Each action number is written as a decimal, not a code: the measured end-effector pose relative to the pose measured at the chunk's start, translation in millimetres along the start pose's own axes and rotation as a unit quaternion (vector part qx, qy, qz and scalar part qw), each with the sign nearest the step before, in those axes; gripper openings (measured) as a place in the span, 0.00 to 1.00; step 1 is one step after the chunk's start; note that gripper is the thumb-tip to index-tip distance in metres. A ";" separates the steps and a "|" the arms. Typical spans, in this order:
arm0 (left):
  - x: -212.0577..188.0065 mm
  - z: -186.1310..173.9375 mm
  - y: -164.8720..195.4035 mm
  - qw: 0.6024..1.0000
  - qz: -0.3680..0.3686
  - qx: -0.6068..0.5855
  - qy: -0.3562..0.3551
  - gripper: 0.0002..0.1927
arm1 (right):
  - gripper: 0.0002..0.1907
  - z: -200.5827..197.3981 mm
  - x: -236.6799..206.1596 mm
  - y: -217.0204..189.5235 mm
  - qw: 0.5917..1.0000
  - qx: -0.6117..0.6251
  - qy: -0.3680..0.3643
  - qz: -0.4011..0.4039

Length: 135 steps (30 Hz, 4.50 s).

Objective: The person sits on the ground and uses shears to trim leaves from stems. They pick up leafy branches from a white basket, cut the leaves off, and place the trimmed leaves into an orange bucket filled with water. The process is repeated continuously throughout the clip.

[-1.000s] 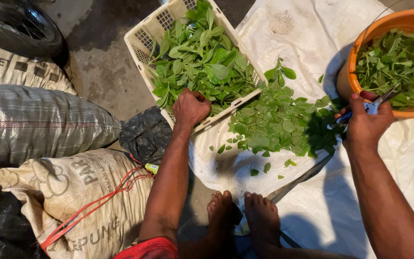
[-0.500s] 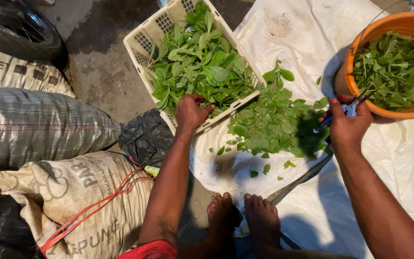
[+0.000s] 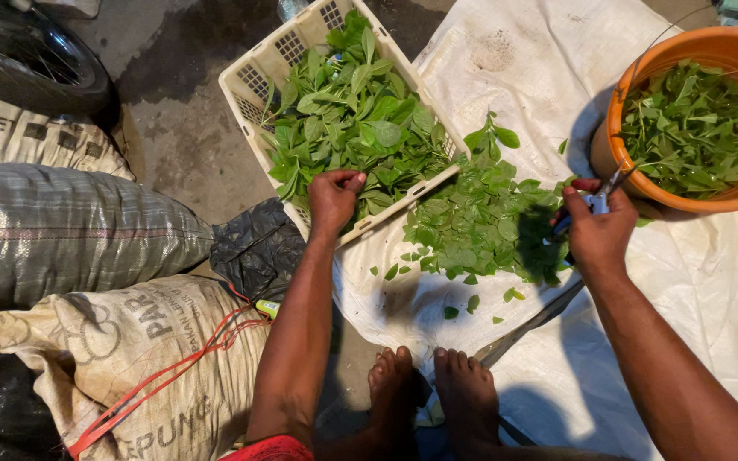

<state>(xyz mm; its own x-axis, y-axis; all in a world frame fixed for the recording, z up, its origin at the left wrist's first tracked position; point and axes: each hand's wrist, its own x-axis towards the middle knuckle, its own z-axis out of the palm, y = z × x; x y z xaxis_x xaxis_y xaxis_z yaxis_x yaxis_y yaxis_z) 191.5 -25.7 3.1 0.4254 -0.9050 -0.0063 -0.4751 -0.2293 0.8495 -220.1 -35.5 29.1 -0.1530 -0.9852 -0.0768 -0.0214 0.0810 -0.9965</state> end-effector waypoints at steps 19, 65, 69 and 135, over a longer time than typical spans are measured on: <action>-68.8 99.0 121.7 0.947 0.217 -0.162 -0.172 0.06 | 0.18 8.5 -32.1 -66.2 0.896 -0.375 -0.236 -0.045; -77.2 133.1 56.1 0.885 0.061 -0.228 -0.401 0.10 | 0.12 -5.1 -17.1 -16.9 0.943 -0.235 -0.234 0.009; -82.7 132.7 61.3 0.882 0.050 -0.233 -0.406 0.10 | 0.05 6.0 -17.9 2.1 0.964 -0.164 -0.212 -0.003; -116.4 121.7 172.4 0.957 0.215 -0.188 -0.045 0.10 | 0.16 5.4 -49.2 -81.5 0.941 -0.322 -0.106 -0.001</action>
<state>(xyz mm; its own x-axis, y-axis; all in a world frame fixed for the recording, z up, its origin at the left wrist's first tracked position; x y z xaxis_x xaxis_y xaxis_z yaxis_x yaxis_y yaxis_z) -33.7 -3.5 86.0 0.1757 -0.9181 0.3553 -0.2737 0.3011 0.9134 -205.5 5.6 113.9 0.0472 -0.9877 -0.1490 -0.6261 0.0870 -0.7749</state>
